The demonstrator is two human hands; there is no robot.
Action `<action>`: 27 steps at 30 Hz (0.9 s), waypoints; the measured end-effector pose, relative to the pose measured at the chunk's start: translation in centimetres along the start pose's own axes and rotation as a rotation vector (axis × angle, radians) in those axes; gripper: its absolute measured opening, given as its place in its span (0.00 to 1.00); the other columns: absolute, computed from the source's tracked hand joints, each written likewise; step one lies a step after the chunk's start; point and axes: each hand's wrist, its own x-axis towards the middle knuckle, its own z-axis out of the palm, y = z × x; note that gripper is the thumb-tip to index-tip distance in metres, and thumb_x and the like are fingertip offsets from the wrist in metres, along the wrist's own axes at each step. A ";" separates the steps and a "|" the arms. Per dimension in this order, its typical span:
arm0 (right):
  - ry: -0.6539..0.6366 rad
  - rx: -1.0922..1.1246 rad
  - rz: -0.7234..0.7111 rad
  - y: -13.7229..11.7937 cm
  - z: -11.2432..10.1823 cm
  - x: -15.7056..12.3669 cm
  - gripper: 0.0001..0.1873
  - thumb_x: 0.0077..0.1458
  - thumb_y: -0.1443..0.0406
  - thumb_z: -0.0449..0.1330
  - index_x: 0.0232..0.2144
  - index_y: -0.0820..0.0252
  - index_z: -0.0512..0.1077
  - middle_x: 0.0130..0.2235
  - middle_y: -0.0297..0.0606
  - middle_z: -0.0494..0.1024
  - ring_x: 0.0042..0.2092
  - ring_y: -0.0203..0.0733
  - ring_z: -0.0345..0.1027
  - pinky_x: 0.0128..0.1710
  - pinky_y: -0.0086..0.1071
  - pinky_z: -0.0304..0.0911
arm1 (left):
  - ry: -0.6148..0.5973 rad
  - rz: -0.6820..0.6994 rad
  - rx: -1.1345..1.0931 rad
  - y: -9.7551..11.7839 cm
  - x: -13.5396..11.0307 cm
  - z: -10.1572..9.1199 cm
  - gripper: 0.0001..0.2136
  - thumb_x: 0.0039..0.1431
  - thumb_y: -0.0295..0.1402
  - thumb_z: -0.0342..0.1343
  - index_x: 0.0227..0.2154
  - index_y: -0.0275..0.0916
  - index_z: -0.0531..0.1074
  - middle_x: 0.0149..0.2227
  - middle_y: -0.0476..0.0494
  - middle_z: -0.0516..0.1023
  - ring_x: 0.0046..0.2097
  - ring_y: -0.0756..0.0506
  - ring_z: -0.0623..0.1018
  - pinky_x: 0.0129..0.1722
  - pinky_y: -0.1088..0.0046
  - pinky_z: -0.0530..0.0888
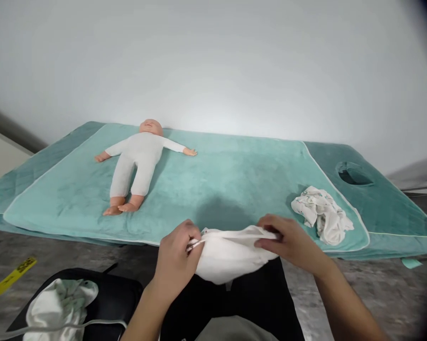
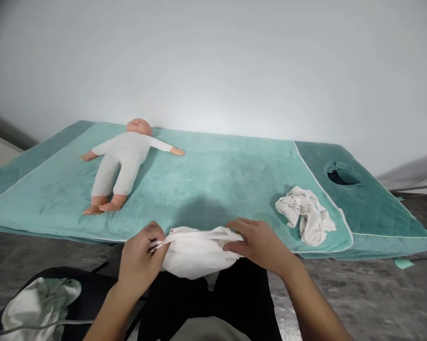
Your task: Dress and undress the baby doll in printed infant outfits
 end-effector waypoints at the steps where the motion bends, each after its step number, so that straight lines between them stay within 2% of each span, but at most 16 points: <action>1: -0.074 -0.086 0.031 0.6 0.3 0.0 0.03 0.58 0.63 0.63 0.35 0.54 0.72 0.32 0.33 0.75 0.31 0.37 0.67 0.30 0.29 0.58 | 0.073 0.043 0.071 -0.5 -0.2 0.4 0.07 0.59 0.26 0.52 0.26 0.41 0.64 0.25 0.53 0.68 0.26 0.51 0.69 0.28 0.76 0.65; 2: -0.104 -0.153 0.057 1.3 0.5 0.0 0.03 0.58 0.65 0.61 0.37 0.54 0.73 0.34 0.34 0.77 0.33 0.38 0.69 0.32 0.30 0.59 | 0.131 0.066 0.135 -1.0 -0.4 0.8 0.05 0.58 0.25 0.52 0.28 0.41 0.66 0.25 0.52 0.69 0.26 0.50 0.70 0.29 0.75 0.65; 3: -0.087 -0.197 0.077 2.0 0.7 -0.1 0.07 0.58 0.68 0.59 0.39 0.54 0.74 0.36 0.35 0.78 0.34 0.40 0.71 0.33 0.30 0.61 | 0.164 0.065 0.186 -1.4 -0.7 1.0 0.05 0.59 0.25 0.52 0.31 0.41 0.69 0.27 0.51 0.71 0.28 0.49 0.72 0.30 0.75 0.66; 5: -0.007 -0.208 0.092 2.8 0.9 -0.3 0.19 0.57 0.71 0.54 0.50 0.52 0.72 0.40 0.37 0.79 0.37 0.42 0.73 0.37 0.32 0.65 | 0.144 0.027 0.184 -1.8 -1.1 1.3 0.10 0.60 0.25 0.50 0.41 0.41 0.73 0.32 0.47 0.75 0.32 0.47 0.75 0.34 0.73 0.69; 7: -0.006 -0.139 0.043 2.4 1.1 -0.4 0.28 0.60 0.70 0.52 0.61 0.49 0.64 0.46 0.38 0.79 0.42 0.43 0.75 0.41 0.34 0.68 | 0.017 -0.020 0.022 -1.6 -1.3 1.5 0.13 0.63 0.26 0.48 0.47 0.41 0.73 0.38 0.44 0.76 0.38 0.46 0.76 0.38 0.71 0.71; 10: -0.069 -0.054 -0.087 0.1 1.8 0.0 0.33 0.63 0.62 0.56 0.68 0.46 0.53 0.60 0.43 0.70 0.55 0.47 0.71 0.50 0.38 0.69 | -0.214 -0.042 -0.251 -0.2 -0.8 1.9 0.11 0.67 0.27 0.46 0.44 0.41 0.73 0.39 0.44 0.75 0.40 0.47 0.76 0.40 0.71 0.71; 12: -0.023 -0.041 -0.178 -1.5 2.8 0.6 0.41 0.59 0.54 0.63 0.68 0.48 0.50 0.66 0.46 0.60 0.64 0.51 0.61 0.58 0.42 0.65 | -0.296 -0.001 -0.278 1.1 -0.1 2.2 0.09 0.67 0.28 0.47 0.41 0.40 0.72 0.36 0.45 0.75 0.36 0.48 0.74 0.36 0.72 0.70; 14: 0.004 -0.030 -0.260 -2.1 4.0 1.4 0.45 0.57 0.52 0.65 0.68 0.51 0.49 0.65 0.47 0.62 0.66 0.51 0.58 0.61 0.44 0.62 | -0.320 0.071 -0.229 2.3 0.6 2.4 0.07 0.66 0.27 0.48 0.38 0.40 0.72 0.35 0.46 0.74 0.33 0.48 0.73 0.33 0.73 0.68; 15: -0.011 -0.032 -0.285 -2.0 4.5 1.8 0.42 0.58 0.53 0.64 0.68 0.52 0.51 0.62 0.47 0.67 0.64 0.50 0.61 0.61 0.44 0.62 | -0.321 0.107 -0.196 2.8 1.0 2.4 0.07 0.65 0.27 0.48 0.37 0.40 0.71 0.35 0.46 0.74 0.33 0.49 0.72 0.33 0.73 0.67; 17: -0.044 -0.064 -0.308 -1.1 4.9 2.2 0.28 0.63 0.58 0.60 0.63 0.53 0.61 0.51 0.44 0.76 0.55 0.47 0.70 0.57 0.42 0.64 | -0.317 0.168 -0.122 3.4 1.4 2.1 0.07 0.65 0.26 0.48 0.34 0.40 0.71 0.34 0.47 0.74 0.32 0.49 0.72 0.31 0.73 0.65; 19: -0.013 -0.109 -0.317 0.1 4.4 2.1 0.15 0.64 0.62 0.57 0.52 0.54 0.71 0.41 0.41 0.79 0.45 0.44 0.73 0.53 0.42 0.65 | -0.351 0.187 -0.020 3.3 1.5 1.5 0.06 0.64 0.27 0.50 0.32 0.40 0.69 0.31 0.48 0.74 0.30 0.49 0.71 0.29 0.73 0.63; 21: 0.071 -0.134 -0.316 1.1 3.1 1.4 0.07 0.63 0.62 0.58 0.41 0.55 0.74 0.37 0.40 0.78 0.42 0.44 0.73 0.51 0.43 0.65 | -0.444 0.166 0.063 2.5 1.5 0.7 0.06 0.64 0.28 0.51 0.30 0.40 0.68 0.28 0.51 0.73 0.28 0.50 0.70 0.27 0.73 0.60; 23: 0.090 -0.101 -0.297 1.6 1.3 0.3 0.05 0.59 0.60 0.62 0.34 0.54 0.73 0.38 0.40 0.78 0.43 0.46 0.72 0.49 0.44 0.65 | -0.522 0.112 0.062 1.4 1.4 -0.2 0.06 0.62 0.27 0.52 0.28 0.41 0.67 0.26 0.52 0.72 0.27 0.50 0.70 0.27 0.74 0.60; 24: 0.044 -0.060 -0.279 1.6 0.5 -0.3 0.06 0.57 0.59 0.64 0.33 0.54 0.72 0.40 0.41 0.78 0.44 0.47 0.72 0.48 0.43 0.66 | -0.529 0.079 0.020 0.8 1.3 -0.6 0.07 0.61 0.26 0.51 0.28 0.41 0.66 0.27 0.52 0.73 0.29 0.50 0.71 0.28 0.74 0.62; 27: -0.228 0.120 -0.151 1.2 -1.2 -2.3 0.13 0.51 0.56 0.69 0.36 0.52 0.71 0.42 0.39 0.78 0.42 0.45 0.72 0.42 0.39 0.68 | -0.474 -0.017 -0.169 -0.3 0.8 -1.3 0.06 0.59 0.24 0.50 0.29 0.41 0.66 0.33 0.49 0.76 0.33 0.49 0.75 0.33 0.75 0.68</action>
